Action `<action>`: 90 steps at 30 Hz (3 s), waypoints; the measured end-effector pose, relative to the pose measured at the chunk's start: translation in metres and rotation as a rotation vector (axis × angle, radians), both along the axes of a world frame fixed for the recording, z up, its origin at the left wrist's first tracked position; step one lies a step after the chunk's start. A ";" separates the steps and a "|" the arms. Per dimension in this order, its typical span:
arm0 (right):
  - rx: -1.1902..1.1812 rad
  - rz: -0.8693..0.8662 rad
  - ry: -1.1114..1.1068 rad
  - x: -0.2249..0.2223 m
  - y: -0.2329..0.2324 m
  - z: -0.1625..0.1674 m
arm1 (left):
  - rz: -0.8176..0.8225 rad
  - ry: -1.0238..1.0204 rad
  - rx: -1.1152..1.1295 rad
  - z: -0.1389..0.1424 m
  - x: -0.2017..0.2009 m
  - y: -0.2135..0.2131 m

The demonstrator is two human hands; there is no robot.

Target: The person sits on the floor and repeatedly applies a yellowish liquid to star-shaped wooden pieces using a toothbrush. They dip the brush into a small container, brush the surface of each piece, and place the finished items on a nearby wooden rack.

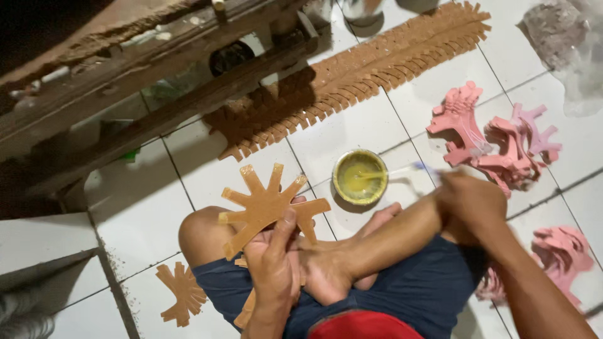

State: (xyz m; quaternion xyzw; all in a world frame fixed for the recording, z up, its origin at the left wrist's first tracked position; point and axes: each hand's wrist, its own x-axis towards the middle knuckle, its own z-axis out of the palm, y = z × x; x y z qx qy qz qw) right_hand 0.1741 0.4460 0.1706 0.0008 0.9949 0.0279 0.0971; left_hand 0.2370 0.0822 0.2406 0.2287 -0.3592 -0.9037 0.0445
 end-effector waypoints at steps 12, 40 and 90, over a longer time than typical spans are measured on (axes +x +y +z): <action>-1.214 -0.108 0.505 0.060 -0.128 0.074 | 0.008 0.128 -0.259 0.032 -0.019 0.035; -1.088 -0.358 0.451 0.033 -0.102 0.054 | -0.089 -0.182 -0.269 -0.001 -0.018 -0.007; -1.011 -0.432 0.327 0.053 -0.078 -0.051 | -0.325 -0.702 -1.030 -0.214 -0.184 -0.197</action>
